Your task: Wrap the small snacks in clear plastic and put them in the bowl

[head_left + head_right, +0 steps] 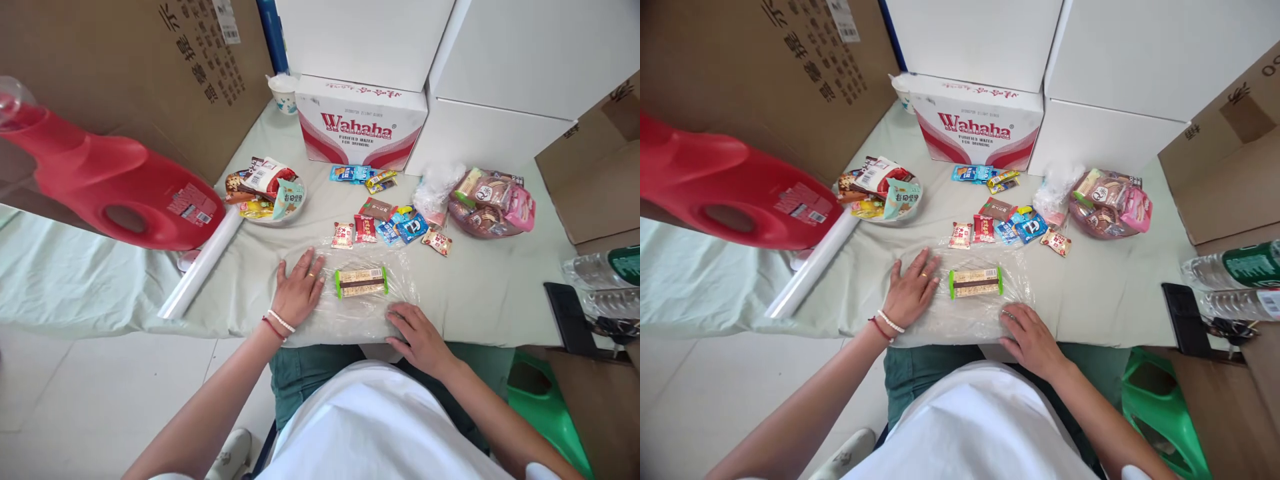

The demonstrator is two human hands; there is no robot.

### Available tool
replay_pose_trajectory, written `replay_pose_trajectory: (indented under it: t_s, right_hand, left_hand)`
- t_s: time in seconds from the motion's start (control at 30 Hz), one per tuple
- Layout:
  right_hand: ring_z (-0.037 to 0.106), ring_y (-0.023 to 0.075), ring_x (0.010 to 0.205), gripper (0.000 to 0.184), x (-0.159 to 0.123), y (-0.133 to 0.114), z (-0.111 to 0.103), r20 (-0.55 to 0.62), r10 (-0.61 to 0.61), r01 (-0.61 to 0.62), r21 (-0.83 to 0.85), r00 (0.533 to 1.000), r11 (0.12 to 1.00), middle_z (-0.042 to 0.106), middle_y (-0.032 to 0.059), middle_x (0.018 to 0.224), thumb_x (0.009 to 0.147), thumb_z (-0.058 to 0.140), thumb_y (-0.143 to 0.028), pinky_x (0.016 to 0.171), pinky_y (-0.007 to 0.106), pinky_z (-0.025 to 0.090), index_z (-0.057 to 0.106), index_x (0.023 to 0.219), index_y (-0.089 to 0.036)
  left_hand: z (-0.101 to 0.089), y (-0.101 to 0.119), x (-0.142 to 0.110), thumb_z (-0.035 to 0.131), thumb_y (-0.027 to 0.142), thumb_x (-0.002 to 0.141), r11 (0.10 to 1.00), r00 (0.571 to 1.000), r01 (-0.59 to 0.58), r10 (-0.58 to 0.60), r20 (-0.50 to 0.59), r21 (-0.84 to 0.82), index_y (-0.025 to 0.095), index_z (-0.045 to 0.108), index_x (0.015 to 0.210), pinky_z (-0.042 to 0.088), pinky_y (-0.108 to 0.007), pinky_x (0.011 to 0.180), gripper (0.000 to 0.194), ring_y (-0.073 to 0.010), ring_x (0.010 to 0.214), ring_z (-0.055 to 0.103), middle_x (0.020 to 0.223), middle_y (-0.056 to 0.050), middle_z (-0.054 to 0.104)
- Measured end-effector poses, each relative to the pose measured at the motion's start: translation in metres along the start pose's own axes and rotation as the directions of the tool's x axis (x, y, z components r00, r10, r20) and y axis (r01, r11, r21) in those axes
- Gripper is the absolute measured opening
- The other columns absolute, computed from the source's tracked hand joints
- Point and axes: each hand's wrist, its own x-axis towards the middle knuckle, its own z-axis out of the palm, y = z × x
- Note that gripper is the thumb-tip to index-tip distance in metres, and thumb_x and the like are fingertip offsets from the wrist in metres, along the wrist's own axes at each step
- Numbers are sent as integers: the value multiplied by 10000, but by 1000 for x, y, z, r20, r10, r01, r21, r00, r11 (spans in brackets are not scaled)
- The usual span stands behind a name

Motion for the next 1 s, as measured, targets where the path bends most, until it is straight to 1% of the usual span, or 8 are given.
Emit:
replay_pose_trajectory:
  t_s: [0.13, 0.27, 0.43, 0.5, 0.6, 0.7, 0.87, 1.0]
  right_hand:
    - [610, 264, 1163, 194, 6, 2, 4, -49, 24, -19, 91, 999, 996, 663, 125, 1260, 1022, 556, -202, 948, 475, 583, 686, 1160, -242]
    - [637, 233, 1087, 186, 33, 7, -15, -58, 12, -1, 185, 998, 983, 684, 108, 1218, 1029, 547, -213, 905, 425, 583, 700, 1126, -254]
    - [691, 191, 982, 233, 69, 17, -45, -8, 41, -38, 252, 999, 967, 709, 90, 1087, 1058, 503, -269, 842, 328, 575, 704, 1172, -247]
    - [700, 189, 891, 265, 84, 21, -52, 24, 92, -95, 210, 995, 973, 723, 73, 984, 1066, 478, -303, 792, 314, 561, 716, 1164, -240]
    - [720, 213, 953, 300, 101, 29, -55, 34, 199, -202, 156, 979, 967, 762, 80, 1038, 1057, 469, -337, 845, 329, 547, 725, 1166, -225]
    - [728, 228, 998, 320, 110, 39, -51, 84, 331, -340, 142, 940, 930, 782, 73, 1093, 1039, 473, -349, 882, 331, 533, 718, 1194, -215]
    - [705, 244, 943, 312, 117, 54, -50, 180, 515, -502, -118, 838, 857, 771, 94, 1069, 1017, 485, -303, 797, 314, 499, 714, 1202, -199]
    - [650, 277, 1005, 326, 147, 50, -53, 51, 453, -423, -275, 890, 863, 719, 142, 1084, 1041, 455, -299, 844, 355, 486, 729, 1158, -170]
  left_hand:
    - [-6, -11, -6, 483, 217, 951, 996, 985, -57, 46, -165, -62, 242, 609, 1418, 206, -599, 1277, 485, -295, 1583, 302, 1635, -118, 457]
    - [-20, -25, -16, 451, 59, 785, 935, 957, -282, 291, 11, -215, 305, 682, 1262, 93, -610, 1300, 584, -243, 1501, 454, 1375, -32, 709]
    - [-26, -35, -29, 579, 261, 818, 854, 908, -278, 383, 170, -440, 218, 523, 1439, 119, -629, 1286, 625, -304, 1544, 380, 1527, -125, 583]
    - [-23, -32, -31, 673, 400, 837, 867, 929, -250, 341, 147, -432, 225, 566, 1376, 115, -653, 1276, 577, -337, 1555, 349, 1513, -126, 596]
    - [-16, -25, -26, 625, 449, 924, 885, 977, -140, 196, 82, -443, 248, 683, 1040, 178, -637, 1266, 239, -307, 1479, 472, 1293, -78, 742]
    - [-10, -20, -15, 501, 421, 1001, 862, 1000, -7, 10, 4, -507, 255, 686, 911, 300, -571, 1240, 264, -250, 1309, 624, 1077, -49, 787]
    - [-2, -14, 5, 503, 431, 980, 865, 969, 136, -218, -117, -482, 242, 653, 836, 500, -464, 1048, 281, -261, 1153, 665, 936, -64, 738]
    - [5, -9, 14, 547, 382, 941, 918, 944, 186, -266, -195, -352, 236, 630, 809, 478, -502, 1049, 212, -302, 1160, 619, 944, -83, 690]
